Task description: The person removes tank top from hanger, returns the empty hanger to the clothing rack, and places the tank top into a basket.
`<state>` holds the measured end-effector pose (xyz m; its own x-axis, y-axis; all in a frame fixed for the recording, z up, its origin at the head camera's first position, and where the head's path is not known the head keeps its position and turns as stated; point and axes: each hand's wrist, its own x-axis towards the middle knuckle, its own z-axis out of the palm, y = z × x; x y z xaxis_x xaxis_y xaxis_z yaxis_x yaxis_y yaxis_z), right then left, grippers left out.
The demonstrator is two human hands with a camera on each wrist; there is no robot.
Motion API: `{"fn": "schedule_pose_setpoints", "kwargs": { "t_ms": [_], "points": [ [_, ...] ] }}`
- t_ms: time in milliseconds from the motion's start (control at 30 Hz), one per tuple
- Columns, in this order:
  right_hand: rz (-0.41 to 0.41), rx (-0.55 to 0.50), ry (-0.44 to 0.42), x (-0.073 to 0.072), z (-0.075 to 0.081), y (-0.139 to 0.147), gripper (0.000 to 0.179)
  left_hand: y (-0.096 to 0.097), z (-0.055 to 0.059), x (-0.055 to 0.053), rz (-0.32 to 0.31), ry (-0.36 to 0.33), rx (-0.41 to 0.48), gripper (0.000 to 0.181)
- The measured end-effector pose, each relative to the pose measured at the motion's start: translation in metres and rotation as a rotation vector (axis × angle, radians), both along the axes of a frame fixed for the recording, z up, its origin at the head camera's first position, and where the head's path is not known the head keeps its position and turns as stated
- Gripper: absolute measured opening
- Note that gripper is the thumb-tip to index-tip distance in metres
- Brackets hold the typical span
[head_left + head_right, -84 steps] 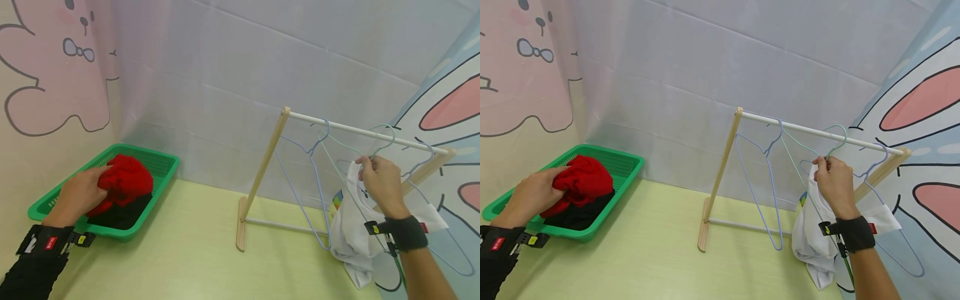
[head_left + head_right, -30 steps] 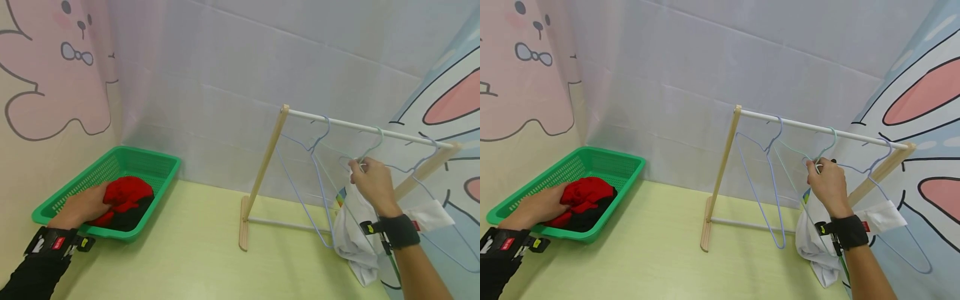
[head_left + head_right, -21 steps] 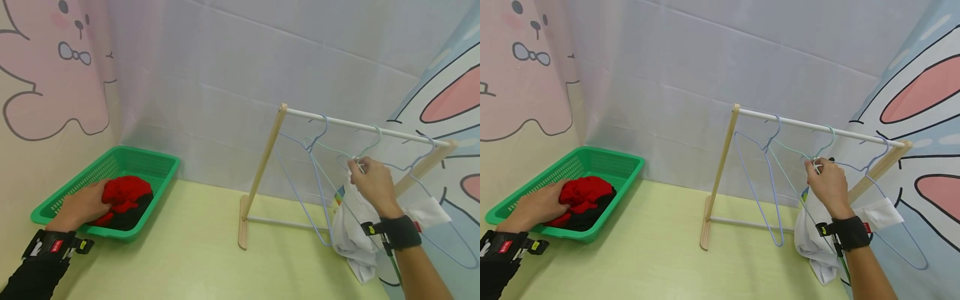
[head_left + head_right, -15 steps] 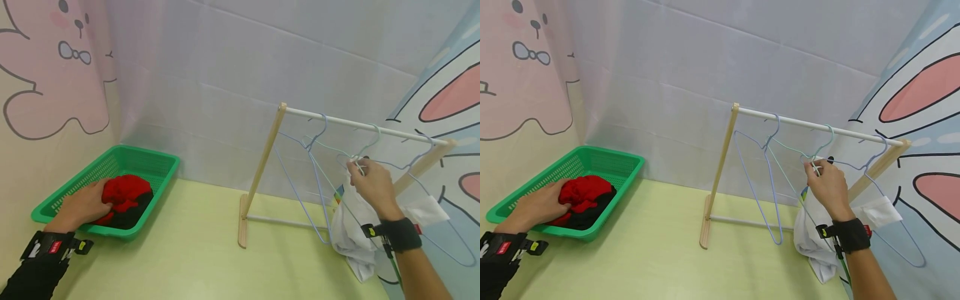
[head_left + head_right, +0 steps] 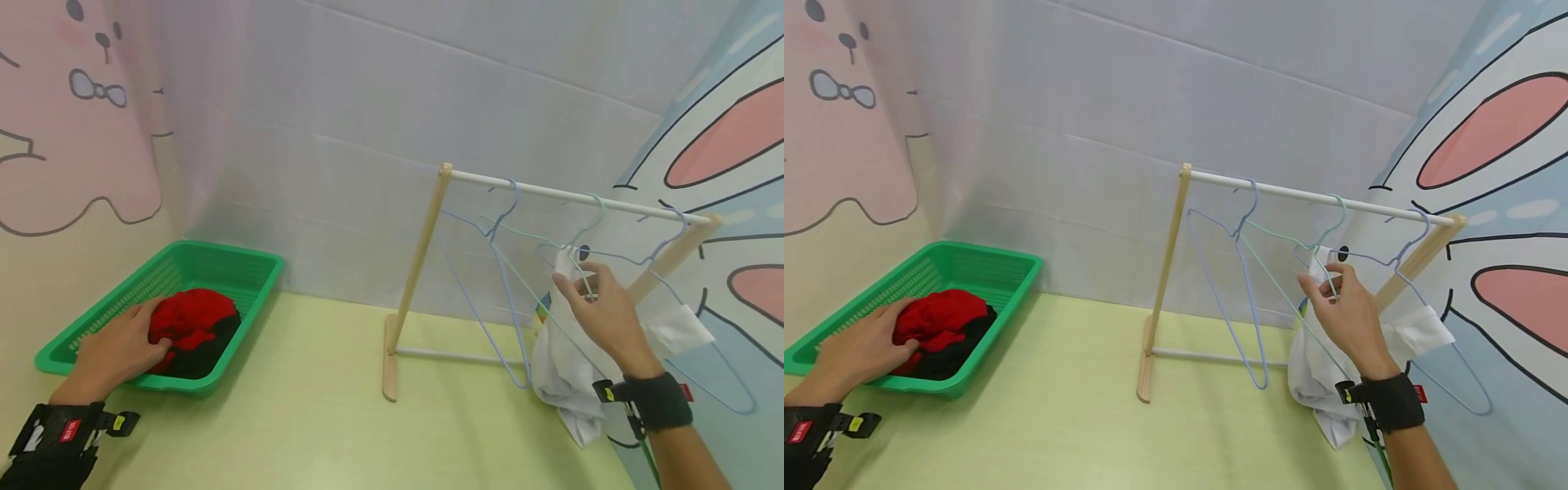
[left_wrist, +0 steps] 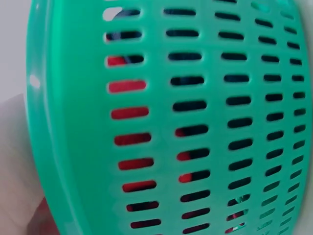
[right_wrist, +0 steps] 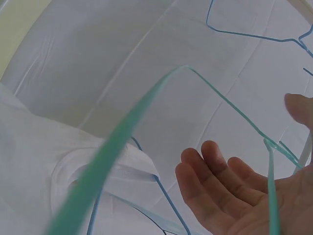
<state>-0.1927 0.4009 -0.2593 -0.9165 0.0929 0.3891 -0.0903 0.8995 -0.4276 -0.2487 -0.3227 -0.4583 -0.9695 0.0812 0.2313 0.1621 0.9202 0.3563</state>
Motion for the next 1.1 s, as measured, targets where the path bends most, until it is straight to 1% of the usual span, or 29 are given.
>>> {"fn": "schedule_pose_setpoints", "kwargs": {
  "t_ms": [67, 167, 300, 400, 567, 767, 833, 967, 1100],
  "points": [
    [-0.005, -0.043, -0.018, 0.004, 0.000, 0.001, 0.075, 0.000, -0.002, 0.003, 0.013, 0.017, 0.009, 0.078],
    [-0.012, -0.065, 0.026, 0.010, 0.001, 0.005, 0.068, 0.000, -0.003, 0.007, 0.039, 0.028, 0.026, 0.078],
    [-0.025, -0.065, 0.083, 0.019, 0.005, 0.011, 0.061, 0.002, -0.001, 0.011, 0.062, 0.032, 0.038, 0.079],
    [-0.038, -0.066, 0.078, 0.025, 0.005, 0.014, 0.060, 0.002, 0.001, 0.015, 0.087, 0.035, 0.039, 0.079],
    [-0.070, -0.063, 0.069, 0.035, 0.006, 0.019, 0.061, 0.004, 0.003, 0.019, 0.134, 0.017, 0.027, 0.080],
    [-0.137, -0.062, 0.109, 0.045, 0.013, 0.029, 0.061, 0.009, 0.002, 0.023, 0.118, 0.049, 0.004, 0.077],
    [-0.151, -0.054, 0.124, 0.046, 0.016, 0.033, 0.060, 0.009, 0.002, 0.025, 0.116, 0.054, -0.006, 0.074],
    [-0.183, -0.034, 0.147, 0.047, 0.020, 0.042, 0.059, 0.010, 0.001, 0.029, 0.118, 0.040, -0.019, 0.071],
    [-0.215, -0.015, 0.160, 0.048, 0.021, 0.049, 0.058, 0.013, -0.001, 0.032, 0.108, 0.042, -0.019, 0.068]
  ]
}}
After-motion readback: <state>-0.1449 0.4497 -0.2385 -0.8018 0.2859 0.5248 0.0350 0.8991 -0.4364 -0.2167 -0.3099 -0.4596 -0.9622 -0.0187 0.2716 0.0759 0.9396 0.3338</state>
